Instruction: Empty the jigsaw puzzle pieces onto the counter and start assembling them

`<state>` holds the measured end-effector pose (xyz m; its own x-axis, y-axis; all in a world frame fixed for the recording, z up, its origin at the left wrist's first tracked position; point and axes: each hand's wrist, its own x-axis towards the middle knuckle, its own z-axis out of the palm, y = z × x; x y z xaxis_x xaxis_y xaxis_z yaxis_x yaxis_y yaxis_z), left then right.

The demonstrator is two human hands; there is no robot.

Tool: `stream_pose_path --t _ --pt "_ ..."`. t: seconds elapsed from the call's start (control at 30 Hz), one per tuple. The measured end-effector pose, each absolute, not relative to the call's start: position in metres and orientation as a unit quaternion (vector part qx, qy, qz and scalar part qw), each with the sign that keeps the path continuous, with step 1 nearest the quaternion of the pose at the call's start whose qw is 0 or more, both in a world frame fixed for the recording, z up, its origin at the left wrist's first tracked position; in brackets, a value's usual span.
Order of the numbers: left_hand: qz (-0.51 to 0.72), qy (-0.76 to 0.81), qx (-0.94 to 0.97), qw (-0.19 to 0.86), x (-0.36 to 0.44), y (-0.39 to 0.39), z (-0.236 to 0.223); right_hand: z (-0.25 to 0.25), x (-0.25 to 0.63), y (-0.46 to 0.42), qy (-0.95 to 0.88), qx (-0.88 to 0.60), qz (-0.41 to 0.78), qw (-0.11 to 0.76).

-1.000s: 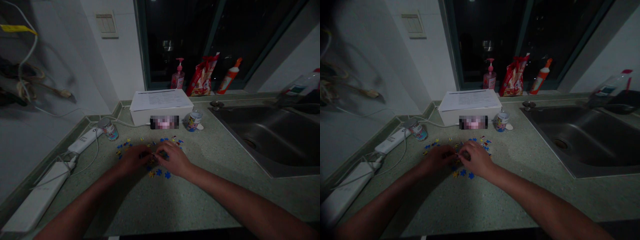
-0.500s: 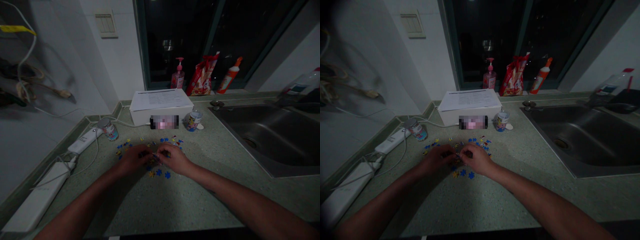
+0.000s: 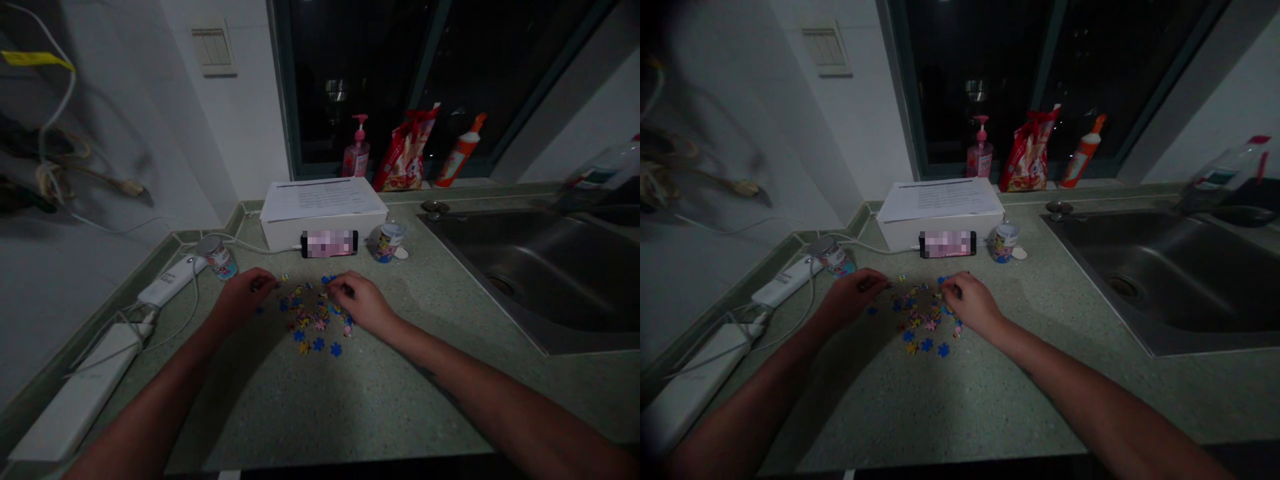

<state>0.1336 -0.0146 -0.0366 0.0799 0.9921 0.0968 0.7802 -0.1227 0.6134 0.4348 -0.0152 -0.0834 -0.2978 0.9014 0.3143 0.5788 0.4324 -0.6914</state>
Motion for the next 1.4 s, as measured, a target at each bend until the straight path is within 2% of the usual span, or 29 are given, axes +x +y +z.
stream_pose_path --t 0.23,0.53,0.93,1.4 --pt "0.125 0.699 0.695 0.113 0.103 -0.004 -0.034 -0.086 0.44 -0.013 -0.825 -0.468 0.142 0.284" --pt "0.069 0.681 0.722 0.101 0.109 -0.005 -0.043 -0.088 0.431 -0.012 -0.852 -0.45 0.081 0.255" --pt "-0.054 0.718 0.69 0.072 0.101 -0.004 -0.035 -0.081 0.437 -0.01 -0.832 -0.506 0.056 0.22" --pt "-0.054 0.699 0.711 0.059 0.105 -0.006 -0.039 -0.085 0.434 -0.005 -0.851 -0.466 0.046 0.235"
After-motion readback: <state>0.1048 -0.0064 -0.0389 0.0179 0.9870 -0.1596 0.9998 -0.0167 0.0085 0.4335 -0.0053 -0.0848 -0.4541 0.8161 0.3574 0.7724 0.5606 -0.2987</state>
